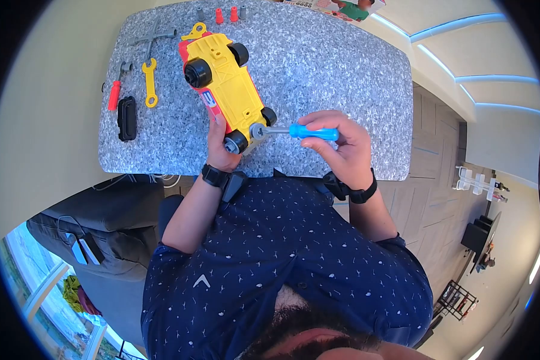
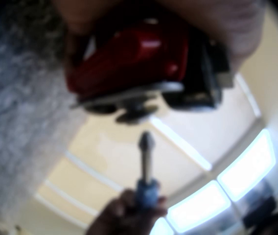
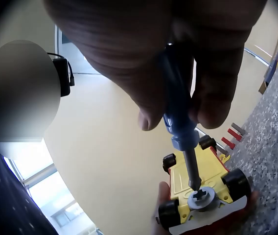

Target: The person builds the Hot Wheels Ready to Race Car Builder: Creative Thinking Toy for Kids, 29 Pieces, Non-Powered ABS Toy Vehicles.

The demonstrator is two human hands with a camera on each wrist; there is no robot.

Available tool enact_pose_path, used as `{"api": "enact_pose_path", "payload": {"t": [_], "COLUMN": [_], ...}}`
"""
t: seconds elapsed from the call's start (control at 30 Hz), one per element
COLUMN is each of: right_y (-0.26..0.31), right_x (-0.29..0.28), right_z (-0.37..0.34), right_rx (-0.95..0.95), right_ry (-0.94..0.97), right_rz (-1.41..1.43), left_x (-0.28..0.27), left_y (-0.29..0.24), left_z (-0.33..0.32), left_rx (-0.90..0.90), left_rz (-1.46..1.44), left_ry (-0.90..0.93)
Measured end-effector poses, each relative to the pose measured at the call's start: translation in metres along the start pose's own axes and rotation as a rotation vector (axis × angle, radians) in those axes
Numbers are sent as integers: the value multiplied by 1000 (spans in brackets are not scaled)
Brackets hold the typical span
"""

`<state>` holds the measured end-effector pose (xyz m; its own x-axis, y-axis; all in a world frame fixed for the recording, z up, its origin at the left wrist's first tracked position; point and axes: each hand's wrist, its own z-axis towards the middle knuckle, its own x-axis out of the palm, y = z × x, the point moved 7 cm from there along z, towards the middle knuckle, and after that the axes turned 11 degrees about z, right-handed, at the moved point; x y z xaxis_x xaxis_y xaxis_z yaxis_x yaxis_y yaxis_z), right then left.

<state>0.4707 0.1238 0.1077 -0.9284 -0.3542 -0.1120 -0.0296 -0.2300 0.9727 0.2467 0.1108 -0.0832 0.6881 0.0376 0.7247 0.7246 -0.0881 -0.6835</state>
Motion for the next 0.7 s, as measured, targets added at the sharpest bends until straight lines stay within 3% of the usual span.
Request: {"api": "enact_pose_path", "payload": {"t": [0.23, 0.33, 0.43, 0.5, 0.57, 0.63, 0.7], "right_y": [23, 27, 20, 28, 27, 17, 13], "right_x": [19, 17, 16, 19, 18, 14, 14], "right_z": [3, 0, 0, 2, 1, -6, -8], "right_rx": [-141, 107, 136, -3, 13, 182, 186], "right_ry": [146, 180, 97, 76, 77, 92, 79], "right_rz": [-363, -546, -584, -559, -562, -592, -571], "left_x": [3, 4, 8, 4, 2, 3, 7], "left_y": [-5, -6, -10, -6, -4, -3, -6], "left_z": [-4, -4, -8, -8, -9, -8, -6], "left_rx": [-52, -10, 23, 17, 12, 6, 22], "left_rz": [-75, -34, 78, 51, 44, 61, 69], "left_ry": [-20, 13, -61, -80, -88, -80, -47]}}
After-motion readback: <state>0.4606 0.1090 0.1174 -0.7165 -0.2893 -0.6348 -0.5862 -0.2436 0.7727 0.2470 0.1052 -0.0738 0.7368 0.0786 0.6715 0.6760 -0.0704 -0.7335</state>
